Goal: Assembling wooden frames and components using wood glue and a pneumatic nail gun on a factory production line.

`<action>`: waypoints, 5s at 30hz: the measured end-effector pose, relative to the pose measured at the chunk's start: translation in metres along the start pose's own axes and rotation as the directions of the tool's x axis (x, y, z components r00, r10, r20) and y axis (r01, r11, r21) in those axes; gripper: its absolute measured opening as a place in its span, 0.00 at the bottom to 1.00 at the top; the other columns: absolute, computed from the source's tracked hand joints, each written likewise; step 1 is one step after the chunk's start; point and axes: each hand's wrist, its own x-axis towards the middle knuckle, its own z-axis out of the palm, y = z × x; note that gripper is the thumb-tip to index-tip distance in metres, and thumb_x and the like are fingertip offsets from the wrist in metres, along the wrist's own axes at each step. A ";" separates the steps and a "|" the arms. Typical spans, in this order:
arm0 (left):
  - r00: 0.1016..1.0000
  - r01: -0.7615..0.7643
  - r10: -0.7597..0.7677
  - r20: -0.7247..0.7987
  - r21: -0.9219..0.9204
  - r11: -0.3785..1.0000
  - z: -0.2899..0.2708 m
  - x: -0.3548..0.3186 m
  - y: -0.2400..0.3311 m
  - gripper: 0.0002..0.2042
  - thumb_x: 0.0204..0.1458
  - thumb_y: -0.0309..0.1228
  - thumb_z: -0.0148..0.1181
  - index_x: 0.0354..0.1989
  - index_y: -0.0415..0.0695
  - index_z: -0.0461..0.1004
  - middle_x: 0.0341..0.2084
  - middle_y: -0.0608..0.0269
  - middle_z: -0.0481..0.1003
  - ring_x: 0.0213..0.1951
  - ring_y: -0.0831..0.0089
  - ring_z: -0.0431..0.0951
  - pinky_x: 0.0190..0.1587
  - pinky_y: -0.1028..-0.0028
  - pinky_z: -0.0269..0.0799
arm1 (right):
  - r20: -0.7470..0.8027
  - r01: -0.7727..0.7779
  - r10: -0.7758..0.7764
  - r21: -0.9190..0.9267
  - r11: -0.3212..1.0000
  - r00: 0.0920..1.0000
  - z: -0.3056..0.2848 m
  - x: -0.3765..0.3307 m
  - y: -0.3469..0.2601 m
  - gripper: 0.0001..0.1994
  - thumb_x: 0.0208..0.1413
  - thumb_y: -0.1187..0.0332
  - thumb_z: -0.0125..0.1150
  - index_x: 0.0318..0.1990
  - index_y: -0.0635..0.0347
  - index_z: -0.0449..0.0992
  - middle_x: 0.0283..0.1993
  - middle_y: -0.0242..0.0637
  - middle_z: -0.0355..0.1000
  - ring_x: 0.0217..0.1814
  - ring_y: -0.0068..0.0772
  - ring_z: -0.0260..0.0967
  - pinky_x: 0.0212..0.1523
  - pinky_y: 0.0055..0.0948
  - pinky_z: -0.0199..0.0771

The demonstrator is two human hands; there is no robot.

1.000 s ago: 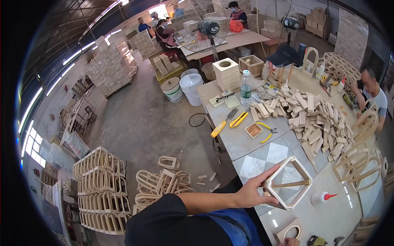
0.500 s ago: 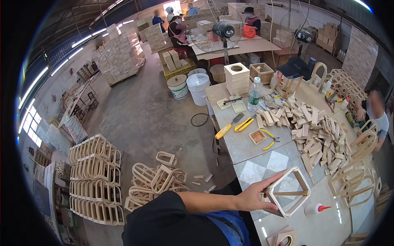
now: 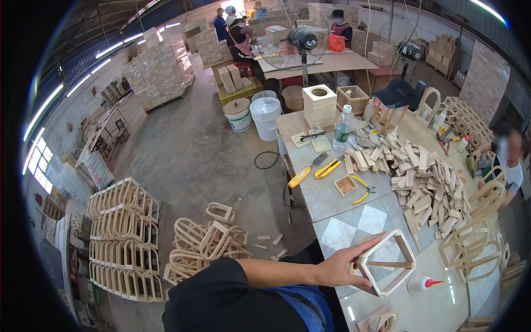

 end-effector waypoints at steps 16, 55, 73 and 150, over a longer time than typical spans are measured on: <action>0.999 -0.030 0.027 0.029 0.099 0.995 -0.002 -0.001 -0.008 0.54 0.46 0.34 0.81 0.79 0.46 0.49 0.71 0.56 0.63 0.58 0.67 0.71 0.59 0.71 0.69 | -0.085 -0.233 0.234 0.021 0.972 0.969 -0.027 0.003 0.017 0.17 0.67 0.65 0.62 0.58 0.65 0.79 0.50 0.49 0.80 0.47 0.39 0.78 0.48 0.30 0.78; 0.957 -0.288 0.288 0.010 0.101 0.952 0.006 -0.002 -0.040 0.55 0.39 0.28 0.82 0.75 0.32 0.51 0.72 0.44 0.61 0.68 0.58 0.69 0.69 0.68 0.65 | 0.158 0.416 -0.413 0.019 0.909 0.897 -0.032 0.145 -0.144 0.12 0.52 0.71 0.70 0.46 0.60 0.83 0.47 0.33 0.81 0.49 0.36 0.75 0.47 0.31 0.74; 0.943 -0.333 0.334 0.013 0.101 0.937 0.011 0.001 -0.036 0.58 0.39 0.26 0.82 0.77 0.37 0.47 0.72 0.46 0.59 0.67 0.58 0.69 0.68 0.65 0.68 | 0.124 0.400 -0.407 0.073 0.913 0.905 -0.015 0.144 -0.138 0.18 0.54 0.68 0.70 0.52 0.62 0.80 0.54 0.38 0.76 0.52 0.38 0.73 0.50 0.32 0.72; 0.981 -0.196 0.194 -0.030 -0.191 0.962 -0.045 0.036 -0.046 0.56 0.37 0.48 0.84 0.75 0.39 0.58 0.31 0.66 0.75 0.31 0.78 0.71 0.37 0.75 0.67 | 0.025 -0.010 -0.023 0.870 0.492 0.999 0.055 0.165 -0.052 0.23 0.50 0.76 0.74 0.57 0.56 0.83 0.51 0.35 0.79 0.46 0.27 0.72 0.50 0.23 0.72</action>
